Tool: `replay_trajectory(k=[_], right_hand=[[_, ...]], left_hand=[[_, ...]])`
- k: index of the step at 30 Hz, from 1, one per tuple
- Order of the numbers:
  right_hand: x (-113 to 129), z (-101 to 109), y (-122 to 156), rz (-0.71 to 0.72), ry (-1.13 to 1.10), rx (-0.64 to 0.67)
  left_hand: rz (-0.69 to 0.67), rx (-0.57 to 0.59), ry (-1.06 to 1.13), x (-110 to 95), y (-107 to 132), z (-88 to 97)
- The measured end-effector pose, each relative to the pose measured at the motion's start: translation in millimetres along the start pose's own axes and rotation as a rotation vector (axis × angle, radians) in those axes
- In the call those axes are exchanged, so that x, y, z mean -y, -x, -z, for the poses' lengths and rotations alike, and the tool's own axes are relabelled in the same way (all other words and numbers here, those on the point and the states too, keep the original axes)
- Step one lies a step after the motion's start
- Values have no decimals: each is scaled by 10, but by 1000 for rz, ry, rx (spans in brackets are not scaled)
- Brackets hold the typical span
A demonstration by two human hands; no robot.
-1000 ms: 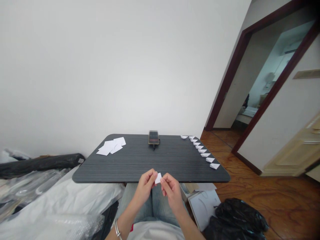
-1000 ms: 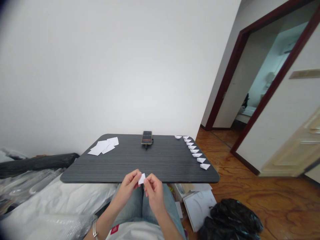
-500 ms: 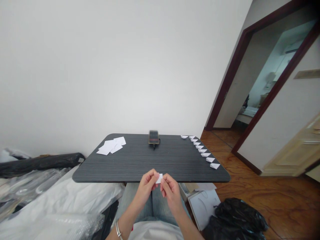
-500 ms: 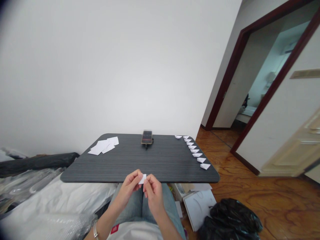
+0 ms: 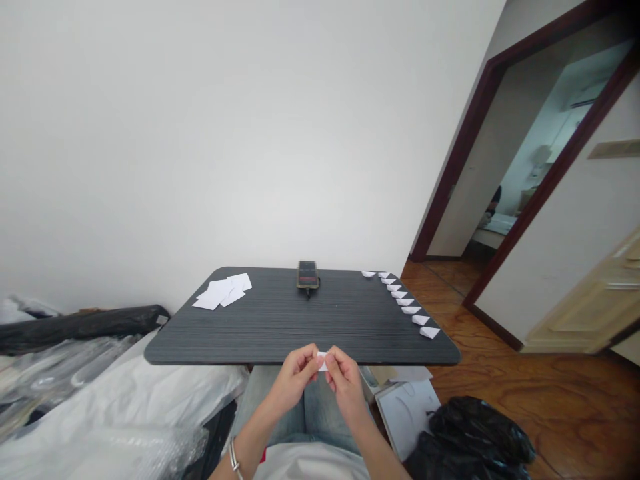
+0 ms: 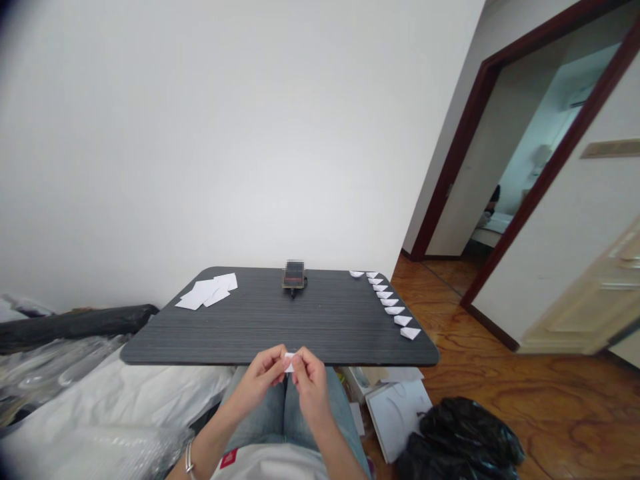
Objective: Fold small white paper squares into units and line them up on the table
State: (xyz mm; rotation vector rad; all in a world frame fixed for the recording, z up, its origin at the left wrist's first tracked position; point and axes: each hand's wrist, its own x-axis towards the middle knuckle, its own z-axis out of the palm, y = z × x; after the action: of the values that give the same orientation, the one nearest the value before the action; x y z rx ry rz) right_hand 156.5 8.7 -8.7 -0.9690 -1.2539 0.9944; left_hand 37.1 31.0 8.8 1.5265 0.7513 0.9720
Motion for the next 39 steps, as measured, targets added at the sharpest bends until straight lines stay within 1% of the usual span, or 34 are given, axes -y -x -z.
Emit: replay_trajectory(k=[4,8,10,13,18,21,23,25,28,31,34,36,39], right_hand=[[14,18,-17,0,10,5],[2,25,-1,45,57,-10],[-7,10,13,51,48,-29],[-8,-18,22,37,11,-28],[7,-22,0,26,-1,-48],[-10,-16,-7,16,3,-61],[-27,-16,-3,14,5,-63],[-40,-11,3,25,26,-55],[-32,21,4,84,130,-53],[15,69,-6,213,289,-56],[71,101,-19,322,379,-50],[99,109,-24,348,401,-48],[130,112,-29,369,424,-38]], left_hand=[[-10,-31,-8,18,-13,39],[40,-35,38,18,-6,47],[56,-66,63,14,-4,37],[44,-114,58,7,-10,43],[-8,-88,-46,-1,-13,104],[-53,-122,-61,4,-12,118],[-42,-143,-36,9,-14,122],[-2,-144,-15,8,-17,129],[11,-147,-45,-18,-16,152],[-58,-157,-143,-68,-6,178],[-116,-144,-270,-111,7,192],[-142,-135,-341,-128,13,192],[-168,-133,-383,-140,14,181]])
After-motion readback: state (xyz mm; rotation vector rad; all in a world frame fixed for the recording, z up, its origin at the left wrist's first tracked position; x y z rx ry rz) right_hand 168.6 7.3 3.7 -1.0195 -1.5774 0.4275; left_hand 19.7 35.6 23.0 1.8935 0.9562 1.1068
